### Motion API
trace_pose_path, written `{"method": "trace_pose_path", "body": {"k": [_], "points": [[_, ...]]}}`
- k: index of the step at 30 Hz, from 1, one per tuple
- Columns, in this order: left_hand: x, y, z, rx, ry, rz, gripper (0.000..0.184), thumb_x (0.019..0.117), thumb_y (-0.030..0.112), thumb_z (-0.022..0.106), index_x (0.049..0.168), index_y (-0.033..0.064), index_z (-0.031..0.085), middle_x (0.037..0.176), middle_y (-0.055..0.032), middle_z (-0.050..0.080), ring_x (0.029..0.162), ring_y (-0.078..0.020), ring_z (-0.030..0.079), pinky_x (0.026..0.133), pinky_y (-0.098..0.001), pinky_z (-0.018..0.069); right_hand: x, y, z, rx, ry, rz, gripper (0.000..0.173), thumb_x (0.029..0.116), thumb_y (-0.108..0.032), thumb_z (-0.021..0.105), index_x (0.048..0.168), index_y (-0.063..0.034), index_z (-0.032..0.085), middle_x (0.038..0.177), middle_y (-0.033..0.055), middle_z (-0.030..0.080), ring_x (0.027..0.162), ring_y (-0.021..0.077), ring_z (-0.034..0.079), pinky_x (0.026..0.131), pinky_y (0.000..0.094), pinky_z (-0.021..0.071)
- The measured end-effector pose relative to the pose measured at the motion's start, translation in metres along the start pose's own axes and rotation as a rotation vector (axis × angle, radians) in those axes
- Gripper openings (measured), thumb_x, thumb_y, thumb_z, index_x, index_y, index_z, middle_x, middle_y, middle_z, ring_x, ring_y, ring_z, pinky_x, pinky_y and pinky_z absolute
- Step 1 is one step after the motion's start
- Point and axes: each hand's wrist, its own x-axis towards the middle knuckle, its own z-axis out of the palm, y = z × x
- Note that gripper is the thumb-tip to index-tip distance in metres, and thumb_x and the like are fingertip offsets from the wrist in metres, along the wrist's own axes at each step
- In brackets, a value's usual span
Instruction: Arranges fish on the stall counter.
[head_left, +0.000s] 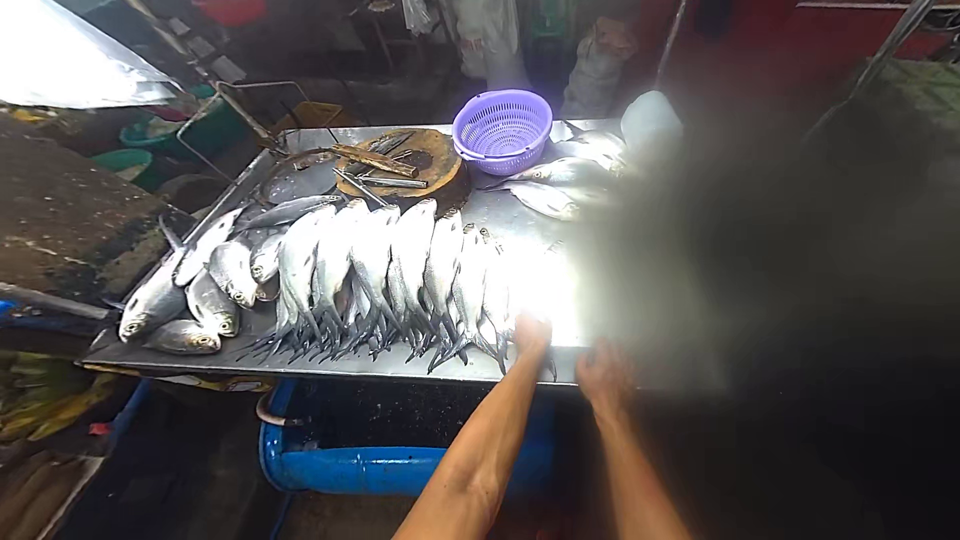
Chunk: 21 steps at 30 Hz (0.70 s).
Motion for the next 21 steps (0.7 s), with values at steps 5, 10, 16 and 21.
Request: {"method": "trace_pose_path", "body": {"k": [5, 10, 16, 21], "points": [[-0.008, 0.01, 0.012, -0.023, 0.021, -0.081, 0.079, 0.0965, 0.029, 0.062, 0.165, 0.0221, 0.022, 0.138, -0.0249, 0.058, 0.12, -0.0383, 0.063, 0.099, -0.0551, 0.0518, 0.001, -0.002, -0.002, 0.022, -0.021, -0.02, 0.043, 0.088, -0.036, 0.058, 0.119, -0.0108, 0.074, 0.117, 0.016, 0.069, 0.107, 0.0349, 0.067, 0.086, 0.0553, 0.052], [-0.017, 0.006, 0.005, 0.14, 0.049, -0.016, 0.087, 0.0882, 0.042, 0.07, 0.163, 0.0222, 0.031, 0.157, -0.029, 0.034, 0.13, -0.0455, 0.051, 0.097, -0.06, 0.0504, 0.001, -0.003, -0.003, -0.002, -0.061, -0.024, 0.044, 0.0879, -0.036, 0.059, 0.121, -0.0116, 0.074, 0.12, 0.0156, 0.068, 0.11, 0.0345, 0.066, 0.088, 0.0558, 0.0511], [0.028, -0.02, -0.001, 0.399, 0.043, 0.415, 0.067, 0.0969, 0.04, 0.052, 0.16, 0.0416, 0.032, 0.173, -0.0099, 0.01, 0.157, -0.0434, 0.009, 0.115, -0.0752, 0.0155, 0.0, -0.007, -0.002, -0.026, -0.063, -0.015, 0.044, 0.0899, -0.036, 0.06, 0.124, -0.0106, 0.072, 0.128, 0.0192, 0.066, 0.117, 0.0392, 0.063, 0.092, 0.0615, 0.0496], [0.068, -0.039, -0.035, 0.426, -0.012, 0.589, 0.067, 0.097, 0.023, 0.051, 0.161, 0.0349, 0.034, 0.174, -0.0049, 0.01, 0.158, -0.04, 0.008, 0.118, -0.0747, 0.0073, 0.002, -0.011, 0.003, -0.042, -0.008, 0.017, 0.04, 0.0893, -0.032, 0.062, 0.12, -0.0098, 0.074, 0.127, 0.0197, 0.066, 0.117, 0.041, 0.063, 0.092, 0.0649, 0.0491]]}}
